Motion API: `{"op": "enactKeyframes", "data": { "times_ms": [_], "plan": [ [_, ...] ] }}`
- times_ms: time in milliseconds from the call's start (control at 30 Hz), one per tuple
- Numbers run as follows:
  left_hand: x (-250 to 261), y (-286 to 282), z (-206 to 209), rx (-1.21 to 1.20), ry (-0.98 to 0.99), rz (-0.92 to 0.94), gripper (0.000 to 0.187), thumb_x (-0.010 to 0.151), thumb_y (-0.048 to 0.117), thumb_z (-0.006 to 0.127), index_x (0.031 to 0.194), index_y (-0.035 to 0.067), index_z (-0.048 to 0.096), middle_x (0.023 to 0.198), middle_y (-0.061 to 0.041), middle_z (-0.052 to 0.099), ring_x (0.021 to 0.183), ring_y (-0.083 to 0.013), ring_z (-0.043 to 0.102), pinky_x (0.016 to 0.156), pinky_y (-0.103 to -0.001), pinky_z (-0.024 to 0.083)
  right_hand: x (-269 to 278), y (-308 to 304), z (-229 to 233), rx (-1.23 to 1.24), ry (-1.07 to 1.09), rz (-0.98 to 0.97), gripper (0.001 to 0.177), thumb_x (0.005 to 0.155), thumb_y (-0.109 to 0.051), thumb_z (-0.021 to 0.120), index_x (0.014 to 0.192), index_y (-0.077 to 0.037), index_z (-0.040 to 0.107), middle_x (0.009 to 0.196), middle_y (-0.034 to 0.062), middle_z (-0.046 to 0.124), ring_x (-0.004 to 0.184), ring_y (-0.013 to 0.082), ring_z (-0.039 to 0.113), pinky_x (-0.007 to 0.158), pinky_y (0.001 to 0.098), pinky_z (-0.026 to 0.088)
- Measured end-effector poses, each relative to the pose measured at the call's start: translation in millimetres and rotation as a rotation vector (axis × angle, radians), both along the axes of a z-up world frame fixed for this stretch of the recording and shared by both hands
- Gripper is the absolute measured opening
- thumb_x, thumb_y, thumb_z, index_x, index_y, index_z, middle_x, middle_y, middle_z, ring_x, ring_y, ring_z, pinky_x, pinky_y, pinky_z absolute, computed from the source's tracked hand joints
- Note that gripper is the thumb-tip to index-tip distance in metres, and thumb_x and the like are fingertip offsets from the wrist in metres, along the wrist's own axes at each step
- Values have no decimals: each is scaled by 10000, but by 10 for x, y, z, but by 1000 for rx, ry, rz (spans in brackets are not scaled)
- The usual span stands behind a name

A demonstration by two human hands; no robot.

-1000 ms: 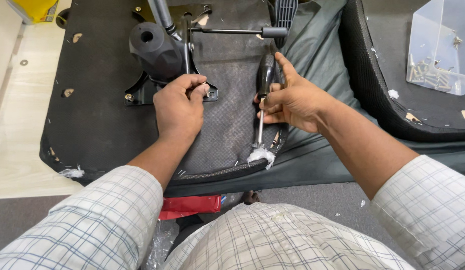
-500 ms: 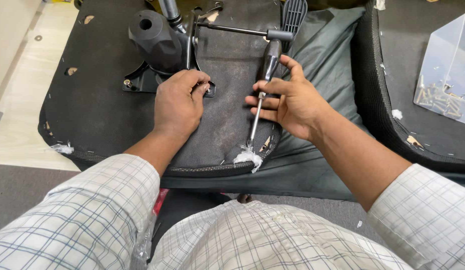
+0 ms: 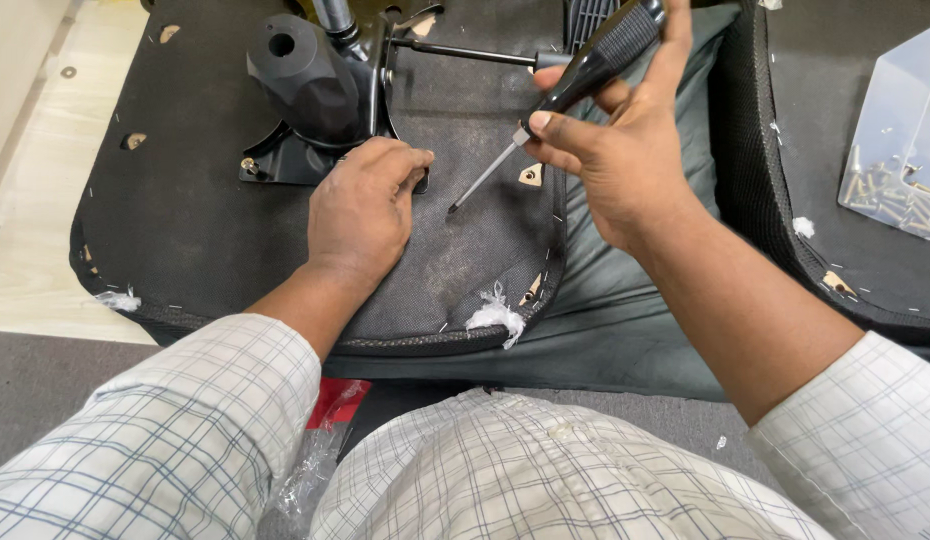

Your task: The person attaches a metal bracket to the underside of a chair seat using a screwdriver. They insert screws into the bracket holes and tighten them to secure the bracket to the seat.

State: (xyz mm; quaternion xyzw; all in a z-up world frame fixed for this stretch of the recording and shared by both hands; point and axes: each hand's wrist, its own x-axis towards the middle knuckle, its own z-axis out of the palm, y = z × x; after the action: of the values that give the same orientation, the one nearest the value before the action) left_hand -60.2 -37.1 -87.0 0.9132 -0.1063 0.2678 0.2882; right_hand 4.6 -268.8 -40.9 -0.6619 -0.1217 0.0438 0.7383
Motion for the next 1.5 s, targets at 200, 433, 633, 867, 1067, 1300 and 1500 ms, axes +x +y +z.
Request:
{"op": "enactKeyframes", "data": {
  "times_ms": [200, 433, 633, 867, 1067, 1300, 1500],
  "plan": [
    [21, 5, 38, 12, 122, 41, 209, 962, 161, 704, 1162, 100, 716, 1003, -72, 739, 949, -282, 699, 862, -429, 544, -56, -10, 126, 183, -101, -50, 1102, 1075, 69, 657, 1579, -332, -237, 1324, 146, 640, 1077, 196, 739, 939, 417, 649],
    [81, 59, -47, -111, 176, 44, 185, 936, 142, 743, 1106, 84, 699, 978, -75, 750, 914, -225, 742, 851, -375, 573, -27, 64, 8, 288, -222, 26, 1080, 1124, 95, 650, 1580, -312, -240, 1328, 128, 580, 1083, 180, 723, 972, 383, 643],
    [97, 112, -76, -135, 150, -14, 542, 903, 79, 755, 1395, 35, 535, 968, -50, 783, 913, -213, 772, 899, -376, 568, -30, 155, -61, 177, -313, 37, 931, 1141, 86, 635, 1551, -263, -124, 1325, 115, 578, 1127, 169, 717, 994, 372, 640],
    [86, 95, -54, -116, 205, 3, 573, 910, 105, 759, 1423, 52, 510, 983, -38, 779, 941, -200, 768, 933, -374, 563, -9, 219, 15, 36, -347, 0, 739, 1079, 52, 633, 1485, -162, 54, 1289, 95, 575, 1132, 161, 713, 964, 352, 643],
    [73, 86, -18, -105, 194, 1, 507, 894, 100, 756, 1363, 66, 566, 995, -44, 776, 968, -219, 745, 911, -397, 554, -59, 224, 129, -103, -450, 57, 642, 1110, 77, 608, 1468, -148, 124, 1345, 118, 565, 1204, 193, 707, 1005, 367, 638],
    [81, 63, -10, -114, 197, 29, 388, 877, 137, 742, 1249, 76, 650, 960, -57, 758, 937, -233, 733, 877, -388, 562, -79, 184, 323, 114, -425, 29, 347, 1146, -12, 500, 1449, -71, 343, 1335, 89, 570, 1217, 160, 675, 1060, 338, 650],
    [105, 61, -35, -141, 148, 73, 336, 908, 133, 731, 1228, 58, 658, 928, -100, 739, 870, -254, 739, 829, -389, 580, -107, 165, 290, -49, -598, -81, 241, 1139, -10, 660, 1310, -18, 491, 1182, 78, 597, 951, 116, 593, 863, 282, 559]
  ]
}}
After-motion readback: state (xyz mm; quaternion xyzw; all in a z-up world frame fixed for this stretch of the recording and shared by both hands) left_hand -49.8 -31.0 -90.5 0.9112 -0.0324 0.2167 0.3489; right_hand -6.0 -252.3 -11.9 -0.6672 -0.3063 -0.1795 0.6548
